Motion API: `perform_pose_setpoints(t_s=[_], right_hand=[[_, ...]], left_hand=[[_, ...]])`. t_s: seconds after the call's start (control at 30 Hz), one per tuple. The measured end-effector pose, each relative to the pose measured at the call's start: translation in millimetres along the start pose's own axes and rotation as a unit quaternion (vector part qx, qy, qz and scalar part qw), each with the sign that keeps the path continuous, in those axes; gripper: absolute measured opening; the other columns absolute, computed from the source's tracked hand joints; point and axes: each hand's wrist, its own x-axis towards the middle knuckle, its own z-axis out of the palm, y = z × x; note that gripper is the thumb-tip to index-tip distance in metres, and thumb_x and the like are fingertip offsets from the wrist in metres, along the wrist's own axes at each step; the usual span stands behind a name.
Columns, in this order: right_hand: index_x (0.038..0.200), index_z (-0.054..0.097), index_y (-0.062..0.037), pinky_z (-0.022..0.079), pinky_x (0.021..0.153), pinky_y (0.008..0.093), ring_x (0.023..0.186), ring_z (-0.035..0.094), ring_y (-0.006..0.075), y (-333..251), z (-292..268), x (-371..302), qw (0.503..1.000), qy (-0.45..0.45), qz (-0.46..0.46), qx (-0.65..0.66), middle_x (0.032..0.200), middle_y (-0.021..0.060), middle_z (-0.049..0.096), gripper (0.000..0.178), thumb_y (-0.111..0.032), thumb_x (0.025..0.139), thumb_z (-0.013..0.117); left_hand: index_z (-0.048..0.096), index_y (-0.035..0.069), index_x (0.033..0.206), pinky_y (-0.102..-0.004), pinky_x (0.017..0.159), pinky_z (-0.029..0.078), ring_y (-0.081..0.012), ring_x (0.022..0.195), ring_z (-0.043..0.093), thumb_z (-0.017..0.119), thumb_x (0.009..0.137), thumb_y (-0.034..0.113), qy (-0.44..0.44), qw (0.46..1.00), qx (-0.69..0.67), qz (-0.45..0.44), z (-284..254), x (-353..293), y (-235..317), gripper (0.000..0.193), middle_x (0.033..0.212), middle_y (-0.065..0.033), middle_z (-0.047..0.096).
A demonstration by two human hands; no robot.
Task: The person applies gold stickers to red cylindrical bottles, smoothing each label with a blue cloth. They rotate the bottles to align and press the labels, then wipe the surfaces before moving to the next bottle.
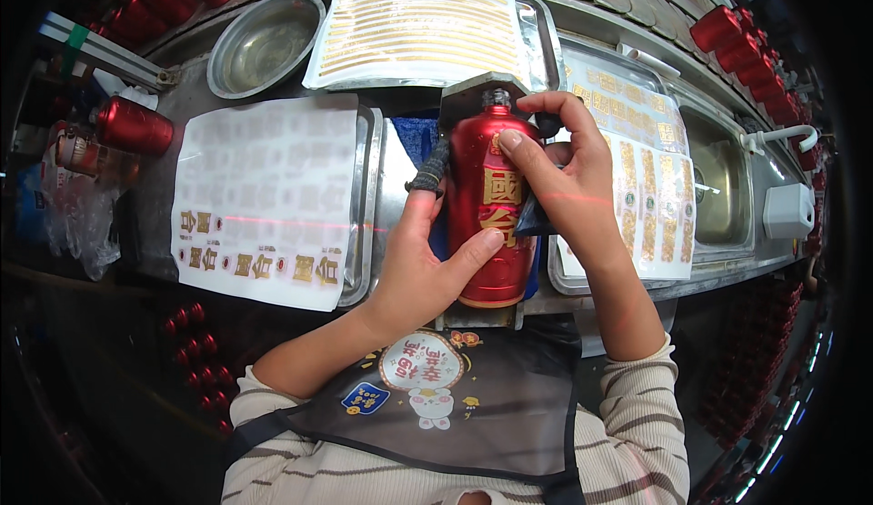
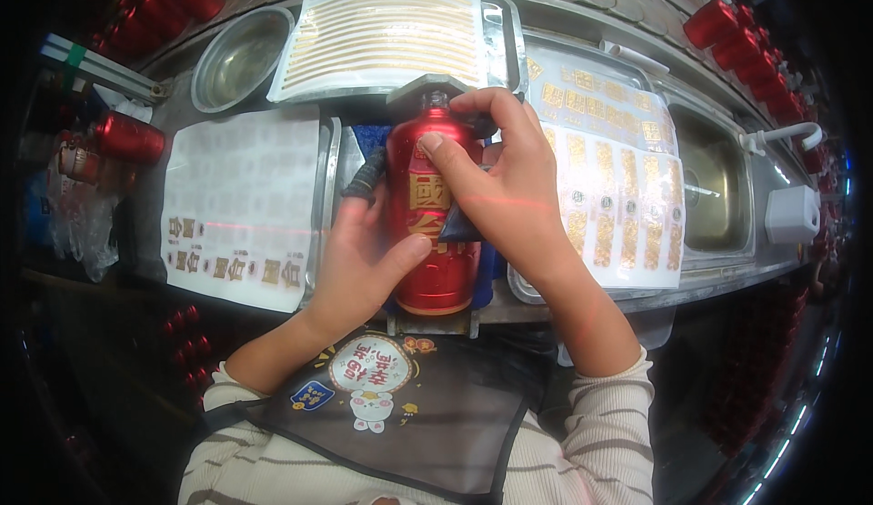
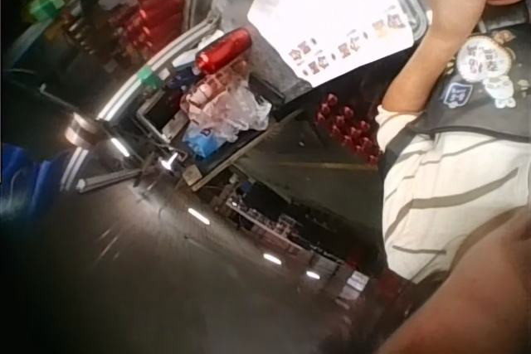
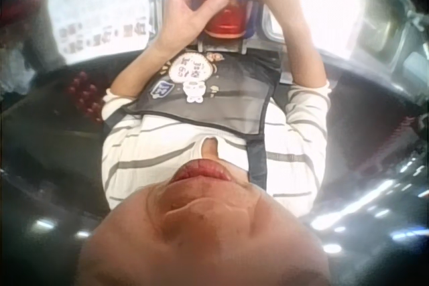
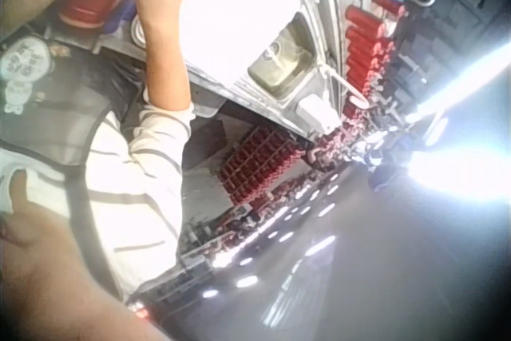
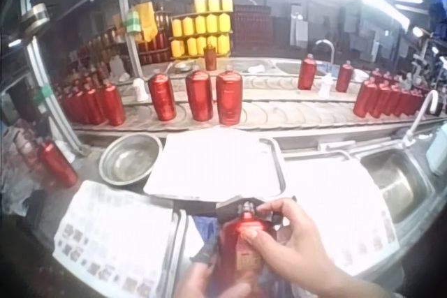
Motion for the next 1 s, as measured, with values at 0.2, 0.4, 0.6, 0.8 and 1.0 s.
perform_pose_setpoints(t_s=[0.2, 0.4, 0.6, 0.8, 1.0], right_hand=[[0.117, 0.060, -0.0035, 0.042, 0.056, 0.0146, 0.061, 0.054, -0.0014, 4.3, 0.8, 0.1, 1.000, 0.000, -0.017, -0.024, 0.089, 0.0008, 0.064, 0.032, -0.014, 0.090, 0.073], [0.118, 0.060, -0.0035, 0.043, 0.057, 0.0146, 0.063, 0.055, -0.0013, 3.8, -0.6, -2.4, 1.000, 0.007, -0.019, -0.016, 0.097, 0.0015, 0.064, 0.031, -0.014, 0.091, 0.072], [0.119, 0.060, -0.0050, 0.045, 0.062, 0.0182, 0.071, 0.059, 0.0034, -5.6, -6.5, -6.4, 0.989, -0.002, 0.046, 0.143, 0.096, 0.0053, 0.066, 0.027, -0.012, 0.094, 0.065], [0.121, 0.057, -0.0018, 0.046, 0.064, 0.0161, 0.074, 0.060, 0.0016, 2.8, -10.5, -16.1, 0.981, -0.001, 0.065, 0.181, 0.099, 0.0038, 0.064, 0.025, -0.007, 0.096, 0.061], [0.119, 0.058, -0.0009, 0.049, 0.064, 0.0183, 0.079, 0.062, 0.0051, 4.5, -7.2, -12.0, 0.986, -0.021, 0.073, 0.149, 0.106, 0.0065, 0.061, 0.030, -0.009, 0.092, 0.069]], left_hand=[[0.042, -0.004, 0.134, -0.0349, 0.098, 0.048, -0.0205, 0.116, 0.058, 0.075, 0.090, 0.019, 0.004, 1.000, 0.004, 0.023, -0.9, 1.1, -9.4, 0.059, 0.126, -0.0173, 0.059], [0.042, -0.004, 0.133, -0.0355, 0.101, 0.046, -0.0206, 0.116, 0.058, 0.075, 0.090, 0.020, 0.007, 1.000, -0.008, -0.004, 3.4, -1.5, -3.4, 0.059, 0.125, -0.0176, 0.060], [0.042, -0.004, 0.134, -0.0355, 0.106, 0.044, -0.0216, 0.121, 0.057, 0.074, 0.091, 0.019, 0.011, 0.999, -0.039, -0.008, 3.0, 1.4, -0.4, 0.058, 0.131, -0.0179, 0.058], [0.045, -0.003, 0.130, -0.0340, 0.106, 0.045, -0.0196, 0.123, 0.055, 0.068, 0.096, 0.013, 0.020, 0.992, -0.127, -0.013, -1.1, 30.9, 19.0, 0.044, 0.135, -0.0183, 0.056], [0.047, -0.001, 0.131, -0.0319, 0.100, 0.048, -0.0181, 0.117, 0.060, 0.066, 0.096, 0.012, 0.027, 0.984, -0.150, -0.087, 5.5, 52.9, 31.6, 0.042, 0.128, -0.0152, 0.063]])
